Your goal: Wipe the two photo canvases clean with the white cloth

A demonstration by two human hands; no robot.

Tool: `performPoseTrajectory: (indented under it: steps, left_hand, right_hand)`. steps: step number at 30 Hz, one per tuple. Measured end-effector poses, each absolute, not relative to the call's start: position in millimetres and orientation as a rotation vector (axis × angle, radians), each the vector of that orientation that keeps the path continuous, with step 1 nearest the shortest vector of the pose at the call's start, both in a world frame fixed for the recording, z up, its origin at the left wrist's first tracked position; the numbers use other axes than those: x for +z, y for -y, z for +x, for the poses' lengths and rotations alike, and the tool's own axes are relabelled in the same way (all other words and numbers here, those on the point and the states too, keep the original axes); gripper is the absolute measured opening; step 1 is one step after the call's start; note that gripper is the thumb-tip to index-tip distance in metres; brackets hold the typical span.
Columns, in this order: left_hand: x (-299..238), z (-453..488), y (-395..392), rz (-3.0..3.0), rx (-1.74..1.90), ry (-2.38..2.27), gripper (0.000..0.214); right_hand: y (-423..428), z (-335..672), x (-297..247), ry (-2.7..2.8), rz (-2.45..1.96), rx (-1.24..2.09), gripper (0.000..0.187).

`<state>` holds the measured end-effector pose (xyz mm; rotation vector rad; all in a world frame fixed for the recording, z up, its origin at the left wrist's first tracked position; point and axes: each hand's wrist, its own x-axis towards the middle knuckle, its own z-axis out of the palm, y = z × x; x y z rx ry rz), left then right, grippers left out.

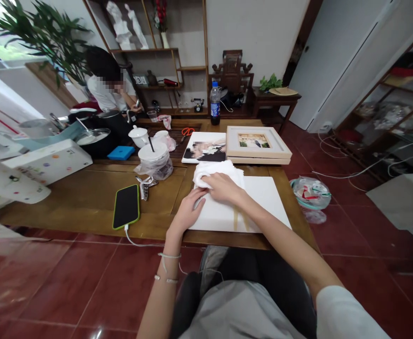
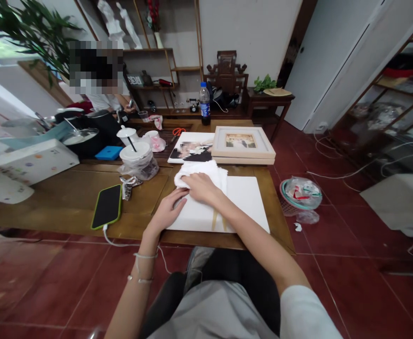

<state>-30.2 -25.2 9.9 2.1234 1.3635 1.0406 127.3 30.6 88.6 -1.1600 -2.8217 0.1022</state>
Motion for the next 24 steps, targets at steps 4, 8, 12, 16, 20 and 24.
performPoseTrajectory:
  steps: [4, 8, 12, 16, 20, 24]
  left_hand:
    - [9.6, -30.1, 25.9, 2.105, 1.035, -1.344, 0.033]
    - [8.8, -30.6, 25.7, 2.096, 1.041, -1.328, 0.032]
    - [8.9, -30.6, 25.1, 2.093, 1.052, -1.317, 0.032]
    - [9.6, -30.3, 25.1, 2.09, 1.047, -1.326, 0.031]
    - [9.6, -29.5, 25.6, 2.094, 1.043, -1.317, 0.031]
    - [8.8, -29.1, 25.6, 2.1, 1.043, -1.322, 0.032]
  right_hand:
    - [-23.1, 173.0, 86.8, 2.769, -1.412, 0.005, 0.037]
    - [-10.1, 243.3, 84.1, 2.65, -1.715, -0.065, 0.034]
    - [3.9, 290.9, 81.8, 2.574, -1.888, -0.143, 0.034]
    - [28.2, 288.3, 80.7, 2.582, -1.87, -0.158, 0.035]
    - [71.3, 264.8, 84.0, 2.704, -1.615, -0.018, 0.036]
    - [92.3, 261.8, 89.3, 2.755, -1.501, 0.14, 0.041]
